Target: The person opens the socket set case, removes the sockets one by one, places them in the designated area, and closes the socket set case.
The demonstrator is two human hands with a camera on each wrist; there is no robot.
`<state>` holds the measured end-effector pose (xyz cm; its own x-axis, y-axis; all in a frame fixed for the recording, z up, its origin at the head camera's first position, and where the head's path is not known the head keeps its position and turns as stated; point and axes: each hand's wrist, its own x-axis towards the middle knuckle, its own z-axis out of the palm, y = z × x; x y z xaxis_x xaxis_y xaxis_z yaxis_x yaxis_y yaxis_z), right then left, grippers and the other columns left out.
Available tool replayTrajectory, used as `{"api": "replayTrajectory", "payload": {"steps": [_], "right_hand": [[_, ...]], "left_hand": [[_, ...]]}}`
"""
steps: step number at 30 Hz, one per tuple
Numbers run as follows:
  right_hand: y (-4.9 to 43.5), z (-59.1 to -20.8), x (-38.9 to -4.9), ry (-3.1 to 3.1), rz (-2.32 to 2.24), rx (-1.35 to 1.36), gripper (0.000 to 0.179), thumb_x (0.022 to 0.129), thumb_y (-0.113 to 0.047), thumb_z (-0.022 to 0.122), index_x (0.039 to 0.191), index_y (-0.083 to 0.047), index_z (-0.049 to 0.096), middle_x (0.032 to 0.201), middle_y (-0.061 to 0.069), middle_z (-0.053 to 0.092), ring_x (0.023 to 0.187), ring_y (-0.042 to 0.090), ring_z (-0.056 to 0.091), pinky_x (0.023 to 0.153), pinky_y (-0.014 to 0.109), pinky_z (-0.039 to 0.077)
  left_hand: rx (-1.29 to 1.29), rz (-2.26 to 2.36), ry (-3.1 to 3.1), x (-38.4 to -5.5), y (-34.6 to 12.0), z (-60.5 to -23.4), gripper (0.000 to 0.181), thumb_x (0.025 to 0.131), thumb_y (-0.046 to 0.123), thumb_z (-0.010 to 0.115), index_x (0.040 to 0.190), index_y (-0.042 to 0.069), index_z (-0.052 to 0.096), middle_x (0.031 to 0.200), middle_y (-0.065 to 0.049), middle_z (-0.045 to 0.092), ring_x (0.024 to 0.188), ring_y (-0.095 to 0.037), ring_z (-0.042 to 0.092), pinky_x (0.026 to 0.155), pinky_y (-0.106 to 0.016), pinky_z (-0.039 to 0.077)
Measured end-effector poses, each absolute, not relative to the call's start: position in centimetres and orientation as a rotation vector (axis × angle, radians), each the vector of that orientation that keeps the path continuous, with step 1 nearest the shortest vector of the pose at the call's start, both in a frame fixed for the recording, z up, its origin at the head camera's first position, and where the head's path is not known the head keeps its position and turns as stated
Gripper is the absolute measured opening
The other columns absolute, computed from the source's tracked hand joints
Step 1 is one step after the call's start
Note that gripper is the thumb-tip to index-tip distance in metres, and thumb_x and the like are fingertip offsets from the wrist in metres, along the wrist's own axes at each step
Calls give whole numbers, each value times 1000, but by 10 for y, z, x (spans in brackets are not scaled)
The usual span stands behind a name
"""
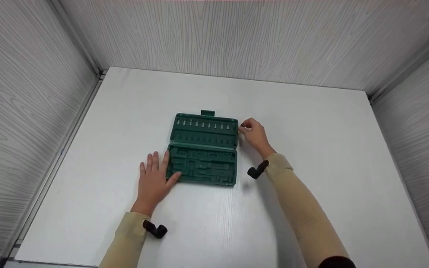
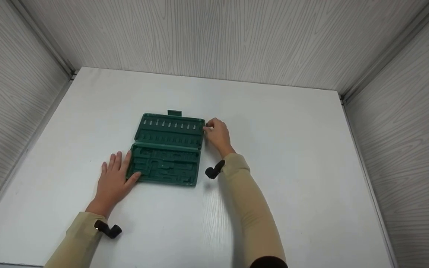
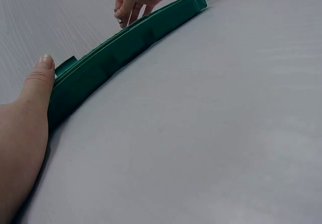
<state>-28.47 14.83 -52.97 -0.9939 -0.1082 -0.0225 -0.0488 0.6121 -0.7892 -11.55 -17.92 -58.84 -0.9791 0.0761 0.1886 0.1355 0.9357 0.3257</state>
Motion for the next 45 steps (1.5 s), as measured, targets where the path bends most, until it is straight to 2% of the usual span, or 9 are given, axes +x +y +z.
{"api": "replayTrajectory", "payload": {"steps": [9,19,27,33,45], "right_hand": [[159,-531,-259,2763,-1304,-132,16,91,-21,61,98,-7,60,102,9,57,98,23,50,87,40,40],[169,-539,-232,2777,-1281,-235,13,87,-17,66,91,-5,63,91,9,58,86,23,50,74,36,42],[178,-543,-211,2748,-1243,-309,10,84,-11,69,86,-3,63,90,9,58,89,24,53,79,37,45],[184,-543,-203,2749,-1161,-432,7,82,-7,70,80,-3,65,89,9,58,85,24,50,75,36,42],[179,-542,-202,2758,-1086,-307,8,83,-11,69,86,-5,71,94,8,56,89,24,50,77,37,43]], "left_hand": [[-168,-512,-2920,-116,-180,-591,83,88,69,34,150,16,18,150,-23,18,138,-39,9,106,-59,6],[-166,-532,-2902,-116,-181,-591,83,88,67,37,150,16,18,149,-24,19,138,-40,10,106,-58,5],[-179,-544,-2908,-115,-180,-591,83,88,67,37,150,15,17,149,-25,18,138,-40,9,106,-58,5],[-174,-539,-2914,-116,-179,-592,83,88,67,36,150,16,17,150,-24,18,138,-39,8,106,-58,4],[-183,-540,-2887,-116,-180,-591,82,88,67,37,150,16,20,149,-24,20,138,-40,10,106,-59,7]]}}
